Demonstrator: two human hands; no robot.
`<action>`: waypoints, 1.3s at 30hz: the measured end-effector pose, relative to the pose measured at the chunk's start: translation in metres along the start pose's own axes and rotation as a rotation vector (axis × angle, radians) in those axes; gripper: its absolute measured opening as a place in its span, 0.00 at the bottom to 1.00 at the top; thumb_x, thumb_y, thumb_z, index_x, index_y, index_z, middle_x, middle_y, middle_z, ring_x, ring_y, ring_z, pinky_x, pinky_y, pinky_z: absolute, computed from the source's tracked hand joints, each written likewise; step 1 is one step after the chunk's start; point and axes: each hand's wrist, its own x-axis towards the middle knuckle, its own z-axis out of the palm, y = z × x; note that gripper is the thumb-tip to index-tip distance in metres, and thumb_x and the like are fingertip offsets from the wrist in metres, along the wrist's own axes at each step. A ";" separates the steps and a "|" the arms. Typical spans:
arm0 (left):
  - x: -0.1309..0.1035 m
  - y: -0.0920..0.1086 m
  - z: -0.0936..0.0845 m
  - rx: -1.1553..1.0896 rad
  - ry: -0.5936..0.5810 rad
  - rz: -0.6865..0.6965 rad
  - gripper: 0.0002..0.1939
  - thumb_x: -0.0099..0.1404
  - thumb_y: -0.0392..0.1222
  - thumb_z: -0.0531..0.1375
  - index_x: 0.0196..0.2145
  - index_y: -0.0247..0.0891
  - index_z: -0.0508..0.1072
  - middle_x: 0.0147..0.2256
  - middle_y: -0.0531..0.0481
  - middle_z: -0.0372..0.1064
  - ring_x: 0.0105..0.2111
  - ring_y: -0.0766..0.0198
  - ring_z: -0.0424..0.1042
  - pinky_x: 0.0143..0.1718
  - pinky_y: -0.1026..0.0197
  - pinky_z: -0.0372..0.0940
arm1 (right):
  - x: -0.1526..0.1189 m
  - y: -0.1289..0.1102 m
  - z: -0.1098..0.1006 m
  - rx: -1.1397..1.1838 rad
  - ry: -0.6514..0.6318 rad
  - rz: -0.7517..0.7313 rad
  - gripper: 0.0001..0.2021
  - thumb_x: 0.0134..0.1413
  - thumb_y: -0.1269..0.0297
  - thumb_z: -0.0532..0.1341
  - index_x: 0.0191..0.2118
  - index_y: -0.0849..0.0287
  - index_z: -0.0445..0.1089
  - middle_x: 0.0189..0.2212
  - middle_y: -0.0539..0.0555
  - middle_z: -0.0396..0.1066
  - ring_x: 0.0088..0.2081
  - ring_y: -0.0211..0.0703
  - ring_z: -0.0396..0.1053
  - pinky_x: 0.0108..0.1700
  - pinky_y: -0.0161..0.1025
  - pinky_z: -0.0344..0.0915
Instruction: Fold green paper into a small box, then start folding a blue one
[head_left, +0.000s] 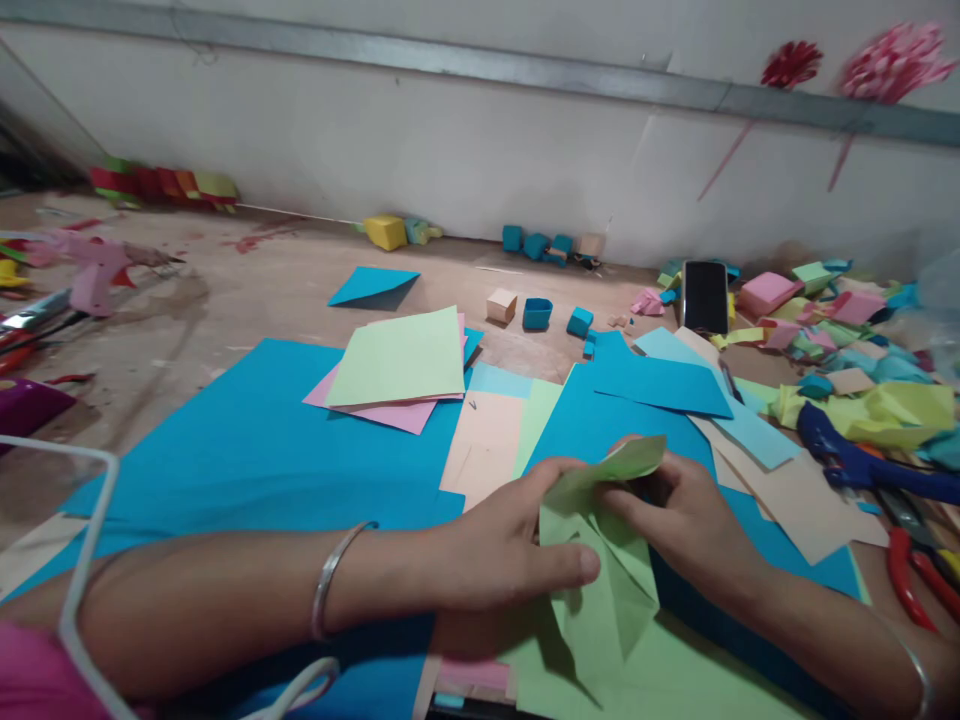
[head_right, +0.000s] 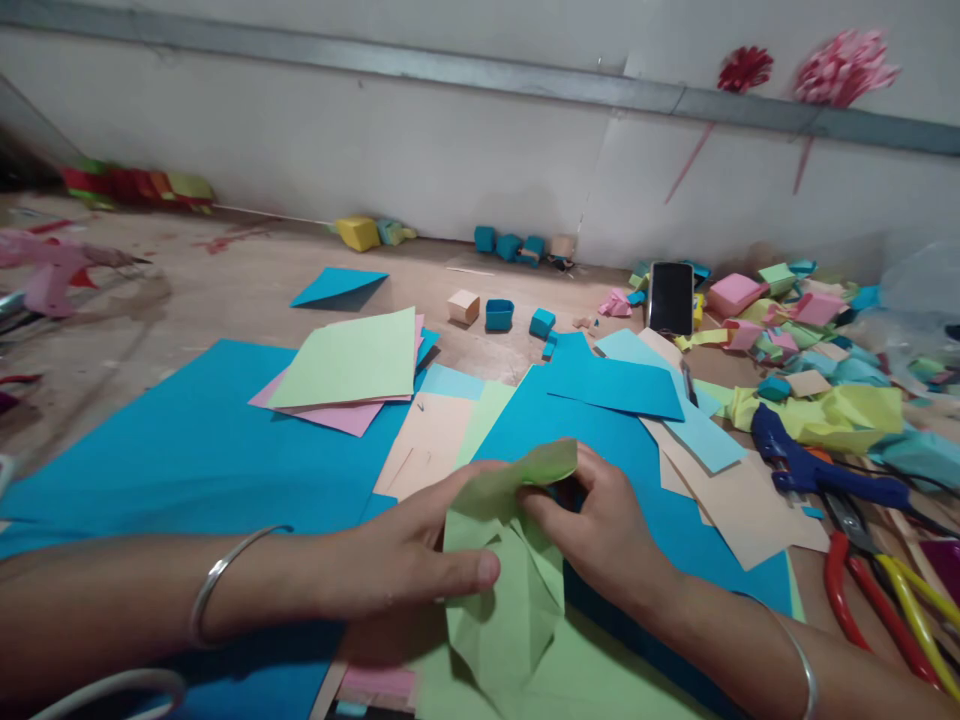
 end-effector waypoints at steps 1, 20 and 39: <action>0.001 0.002 0.000 -0.005 0.048 0.015 0.27 0.58 0.47 0.65 0.51 0.40 0.59 0.40 0.45 0.67 0.37 0.58 0.71 0.34 0.59 0.67 | 0.001 0.001 0.000 0.018 0.015 0.023 0.10 0.49 0.57 0.63 0.33 0.59 0.70 0.29 0.52 0.70 0.31 0.41 0.67 0.31 0.37 0.65; 0.009 0.004 -0.012 0.522 0.310 0.303 0.03 0.63 0.38 0.59 0.36 0.39 0.69 0.40 0.45 0.63 0.42 0.59 0.66 0.32 0.63 0.65 | 0.010 0.004 0.003 0.168 -0.027 0.060 0.11 0.52 0.56 0.60 0.34 0.59 0.67 0.29 0.52 0.71 0.31 0.41 0.69 0.32 0.37 0.67; 0.007 0.009 -0.010 0.729 0.287 0.385 0.06 0.61 0.35 0.59 0.38 0.37 0.70 0.38 0.47 0.64 0.36 0.63 0.66 0.30 0.64 0.64 | 0.010 0.015 0.003 0.017 0.021 -0.053 0.11 0.57 0.56 0.57 0.35 0.60 0.68 0.31 0.52 0.71 0.31 0.41 0.66 0.32 0.38 0.65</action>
